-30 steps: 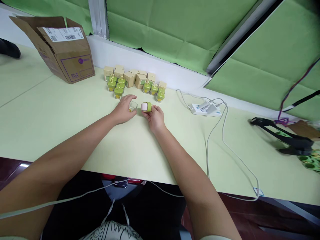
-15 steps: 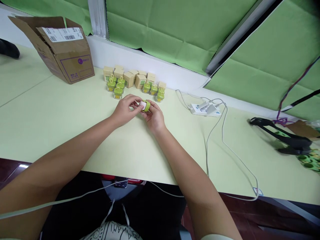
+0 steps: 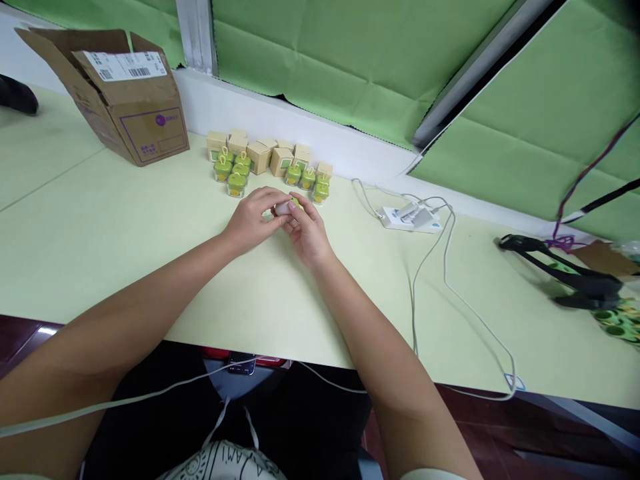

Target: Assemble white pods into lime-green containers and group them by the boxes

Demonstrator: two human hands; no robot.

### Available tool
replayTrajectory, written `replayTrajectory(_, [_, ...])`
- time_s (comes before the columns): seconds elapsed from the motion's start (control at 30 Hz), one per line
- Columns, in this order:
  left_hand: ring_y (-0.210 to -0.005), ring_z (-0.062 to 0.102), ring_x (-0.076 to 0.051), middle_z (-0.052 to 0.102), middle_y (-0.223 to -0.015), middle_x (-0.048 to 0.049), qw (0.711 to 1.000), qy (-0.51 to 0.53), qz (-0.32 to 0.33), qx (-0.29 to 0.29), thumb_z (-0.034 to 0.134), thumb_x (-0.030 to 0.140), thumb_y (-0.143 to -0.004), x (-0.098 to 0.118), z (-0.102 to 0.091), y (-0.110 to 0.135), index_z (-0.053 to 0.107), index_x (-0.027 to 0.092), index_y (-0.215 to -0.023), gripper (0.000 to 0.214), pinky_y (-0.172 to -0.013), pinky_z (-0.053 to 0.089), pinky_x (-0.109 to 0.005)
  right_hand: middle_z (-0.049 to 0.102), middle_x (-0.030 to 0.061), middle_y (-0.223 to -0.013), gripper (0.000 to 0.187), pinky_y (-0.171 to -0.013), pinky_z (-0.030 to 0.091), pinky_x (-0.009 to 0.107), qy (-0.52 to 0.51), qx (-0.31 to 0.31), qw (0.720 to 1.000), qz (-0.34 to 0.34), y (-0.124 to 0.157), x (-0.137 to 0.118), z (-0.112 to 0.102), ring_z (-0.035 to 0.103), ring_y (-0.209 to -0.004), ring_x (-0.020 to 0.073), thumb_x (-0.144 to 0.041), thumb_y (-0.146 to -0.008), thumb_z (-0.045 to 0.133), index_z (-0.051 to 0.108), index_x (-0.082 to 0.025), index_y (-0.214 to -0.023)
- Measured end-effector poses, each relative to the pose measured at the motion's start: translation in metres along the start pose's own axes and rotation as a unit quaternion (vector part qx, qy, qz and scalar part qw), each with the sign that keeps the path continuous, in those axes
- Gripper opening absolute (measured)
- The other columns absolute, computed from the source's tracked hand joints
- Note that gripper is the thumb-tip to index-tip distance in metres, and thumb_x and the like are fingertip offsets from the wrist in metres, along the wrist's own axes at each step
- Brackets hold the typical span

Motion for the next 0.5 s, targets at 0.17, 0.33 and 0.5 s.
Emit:
replayTrajectory(0.17, [-0.117,0.07,-0.025,0.078,-0.122,-0.0078,0.998,-0.045,0.044,0.016,0.065,0.021,-0.095,0.007,-0.004,0.0,0.078,0.024,-0.118,0.026,-0.108,0.056,-0.044,0.081,-0.0029,-0.096,0.043,-0.097,0.067,0.033,0.01,-0.01,1.0,0.022,0.003,-0.001,0.004,0.08,-0.092,0.0148,-0.047,-0.083,0.091,0.071,-0.028,-0.115])
replayTrajectory(0.33, [-0.119,0.069,-0.027,0.077,-0.123,-0.0083,0.996,-0.068,0.051,0.019,0.064,0.016,-0.088,0.01,-0.005,-0.001,0.077,0.024,-0.114,0.03,-0.11,0.055,-0.048,0.082,-0.0017,-0.098,0.046,-0.098,0.067,0.036,0.014,-0.033,0.999,0.036,0.005,0.003,0.011,0.082,-0.098,0.0179,-0.055,-0.082,0.091,0.071,-0.028,-0.114])
replayTrajectory(0.5, [-0.117,0.069,-0.026,0.076,-0.121,-0.0082,0.997,-0.055,0.046,0.009,0.064,0.02,-0.089,0.009,-0.004,-0.001,0.074,0.023,-0.111,0.024,-0.11,0.054,-0.046,0.083,0.0004,-0.1,0.047,-0.098,0.067,0.037,0.031,-0.03,0.999,0.009,0.004,0.001,0.008,0.081,-0.102,0.0199,-0.058,-0.078,0.093,0.074,-0.026,-0.107])
Point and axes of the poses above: each hand's wrist, its own y-axis away from the middle knuckle, its own z-axis out of the palm, x = y × z, the point moved 9 cm from there along -y, towards the middle knuckle
